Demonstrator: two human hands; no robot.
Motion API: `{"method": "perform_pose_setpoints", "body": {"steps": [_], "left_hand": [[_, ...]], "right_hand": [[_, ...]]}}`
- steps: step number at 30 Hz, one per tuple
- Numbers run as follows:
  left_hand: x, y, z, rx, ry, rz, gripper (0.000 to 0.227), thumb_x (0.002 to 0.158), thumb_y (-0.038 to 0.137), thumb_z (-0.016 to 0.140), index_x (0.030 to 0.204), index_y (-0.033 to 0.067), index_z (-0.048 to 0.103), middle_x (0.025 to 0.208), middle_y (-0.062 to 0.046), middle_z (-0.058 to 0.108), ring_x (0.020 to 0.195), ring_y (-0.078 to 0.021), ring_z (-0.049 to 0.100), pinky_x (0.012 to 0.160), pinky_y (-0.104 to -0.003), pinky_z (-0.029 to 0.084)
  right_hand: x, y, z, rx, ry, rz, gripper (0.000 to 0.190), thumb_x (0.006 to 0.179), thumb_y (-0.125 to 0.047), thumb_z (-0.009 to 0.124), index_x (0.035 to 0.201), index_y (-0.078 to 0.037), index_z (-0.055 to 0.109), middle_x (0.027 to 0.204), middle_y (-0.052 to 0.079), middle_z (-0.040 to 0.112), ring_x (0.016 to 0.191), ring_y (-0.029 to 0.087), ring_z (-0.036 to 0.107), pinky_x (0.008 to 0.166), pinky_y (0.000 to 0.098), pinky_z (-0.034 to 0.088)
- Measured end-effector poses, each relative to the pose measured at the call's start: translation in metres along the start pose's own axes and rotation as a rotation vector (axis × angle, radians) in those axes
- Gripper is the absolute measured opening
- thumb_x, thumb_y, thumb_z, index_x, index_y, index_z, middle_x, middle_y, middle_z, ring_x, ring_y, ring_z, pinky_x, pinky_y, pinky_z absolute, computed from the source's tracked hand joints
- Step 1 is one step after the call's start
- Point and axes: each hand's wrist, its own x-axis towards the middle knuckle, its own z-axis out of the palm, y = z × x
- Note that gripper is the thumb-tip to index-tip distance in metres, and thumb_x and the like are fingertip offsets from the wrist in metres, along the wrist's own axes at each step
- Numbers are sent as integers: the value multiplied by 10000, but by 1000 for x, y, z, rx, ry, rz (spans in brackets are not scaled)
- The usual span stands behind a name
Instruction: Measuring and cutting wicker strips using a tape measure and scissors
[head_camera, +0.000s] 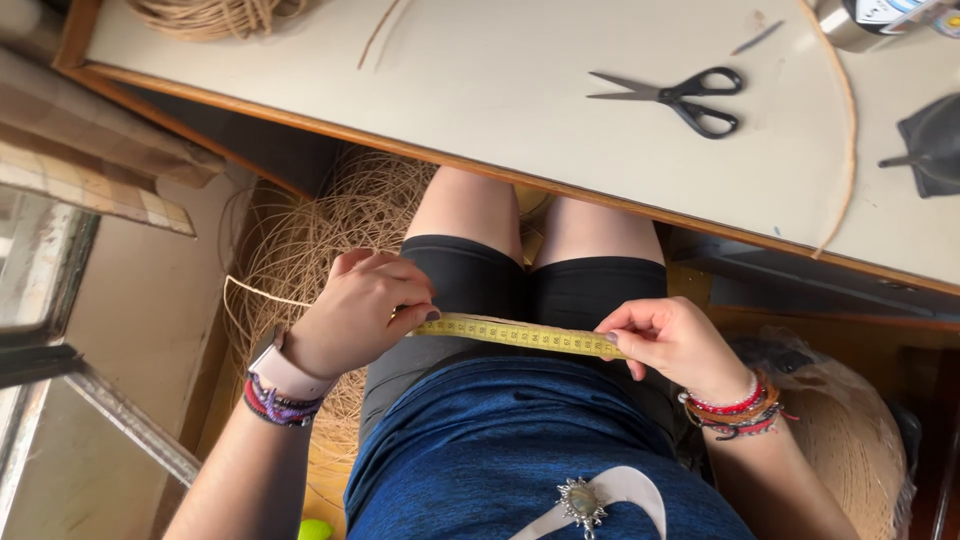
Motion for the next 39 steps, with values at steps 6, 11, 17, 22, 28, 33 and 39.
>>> {"method": "perform_pose_setpoints", "body": {"steps": [6,11,17,22,28,33,39], "left_hand": [[13,46,34,232,356,39,334,879,481,721,1139,271,715,1266,-60,648,1081,-298,663,917,-461,480],[45,78,116,-89,338,179,147,967,360,602,902,237,650,739,69,712,768,-201,752,844,-347,524],[43,75,83,-3,265,66,143,909,368,607,839,295,709,603,33,695,643,-277,746,632,-387,593],[61,69,72,-89,239,56,147,920,334,601,818,274,689,613,31,694,675,-265,744,637,-382,588],[102,79,37,-213,243,123,133,949,209,607,890,219,725,626,24,714,649,-260,743,611,-357,597],[136,86,20,-325,204,120,161,958,160,595,903,186,743,651,39,739,713,-233,764,667,-347,619],[151,79,12,-346,169,-15,123,964,247,600,913,238,711,644,117,738,746,-223,760,681,-368,626]], "right_hand": [[13,-19,33,-53,-4,-28,133,821,53,673,888,55,789,654,194,794,356,121,596,417,247,504],[30,-4,53,-213,74,-43,101,779,31,678,810,-8,766,548,114,738,296,112,576,344,222,466],[38,-9,63,-200,102,-67,192,857,-13,646,973,-71,788,780,112,832,500,141,749,543,268,609],[35,-32,26,-322,225,-250,315,890,-11,643,1162,-99,774,992,106,826,816,208,791,733,380,634],[64,-47,-71,-824,652,-501,326,932,-37,684,1224,-161,757,1118,46,752,958,250,713,854,383,576],[135,-27,-143,-1108,775,-644,527,886,31,702,1396,-94,659,1318,100,624,1197,305,621,994,417,545],[139,-32,-135,-1190,554,-571,661,844,-112,770,1477,-155,588,1252,124,684,1158,328,654,936,479,533]]}}
